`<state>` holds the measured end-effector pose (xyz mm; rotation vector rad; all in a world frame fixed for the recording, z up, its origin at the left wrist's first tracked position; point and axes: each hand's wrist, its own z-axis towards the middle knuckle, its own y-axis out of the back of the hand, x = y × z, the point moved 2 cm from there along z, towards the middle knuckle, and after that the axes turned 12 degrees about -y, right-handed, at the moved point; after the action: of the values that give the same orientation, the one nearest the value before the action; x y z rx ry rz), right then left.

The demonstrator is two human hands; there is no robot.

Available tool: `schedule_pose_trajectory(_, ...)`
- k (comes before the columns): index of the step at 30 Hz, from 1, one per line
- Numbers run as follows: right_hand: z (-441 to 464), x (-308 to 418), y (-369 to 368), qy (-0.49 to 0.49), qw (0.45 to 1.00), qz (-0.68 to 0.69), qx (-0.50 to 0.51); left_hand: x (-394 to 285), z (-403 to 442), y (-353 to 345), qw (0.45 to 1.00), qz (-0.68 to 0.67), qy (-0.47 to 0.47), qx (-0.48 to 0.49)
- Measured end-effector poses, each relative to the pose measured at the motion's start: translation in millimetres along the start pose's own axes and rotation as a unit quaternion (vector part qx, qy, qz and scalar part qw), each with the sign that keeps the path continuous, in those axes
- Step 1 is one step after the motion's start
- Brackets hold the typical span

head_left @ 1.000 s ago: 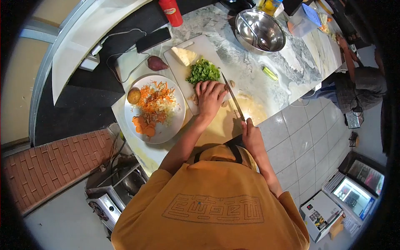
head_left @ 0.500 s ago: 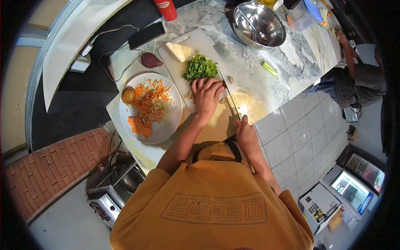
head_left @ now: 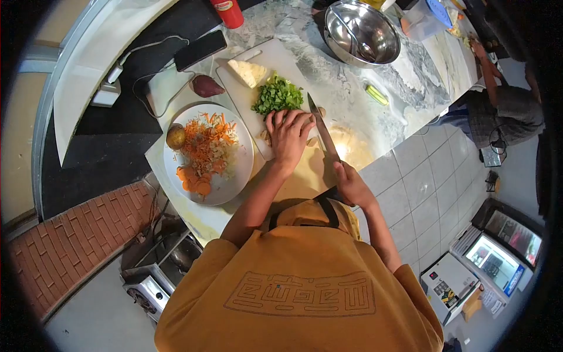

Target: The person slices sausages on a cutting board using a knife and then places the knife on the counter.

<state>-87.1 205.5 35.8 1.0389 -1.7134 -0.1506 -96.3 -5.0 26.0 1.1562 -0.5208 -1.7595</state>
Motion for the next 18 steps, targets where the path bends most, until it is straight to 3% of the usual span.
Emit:
schedule_pose_trajectory(2, -3.9, 24.1, 16.9, -0.270, 0.944, 0.089, 0.170, -0.7, 0.4, -0.5, 1.000, 0.005, 0.003, -0.002)
schedule_pose_trajectory(3, -4.0, 13.8, 12.5, -0.268, 0.944, 0.089, 0.171, 0.1, -0.3, -1.1, 1.000, 0.007, 0.000, -0.001)
schedule_pose_trajectory(5, -6.7, -7.7, 4.4, -0.021, 0.999, -0.022, 0.013, 1.9, -2.3, -0.7, 1.000, 0.013, 0.001, -0.001)
schedule_pose_trajectory(11, -28.9, 17.2, 8.8, -0.096, 0.978, -0.172, -0.071, 3.8, -4.9, -4.5, 1.000, 0.009, -0.010, -0.006)
schedule_pose_trajectory(18, -28.0, 23.7, 2.4, -0.118, 0.985, -0.118, -0.047, 4.0, -5.0, -3.9, 1.000, 0.012, -0.010, -0.003)
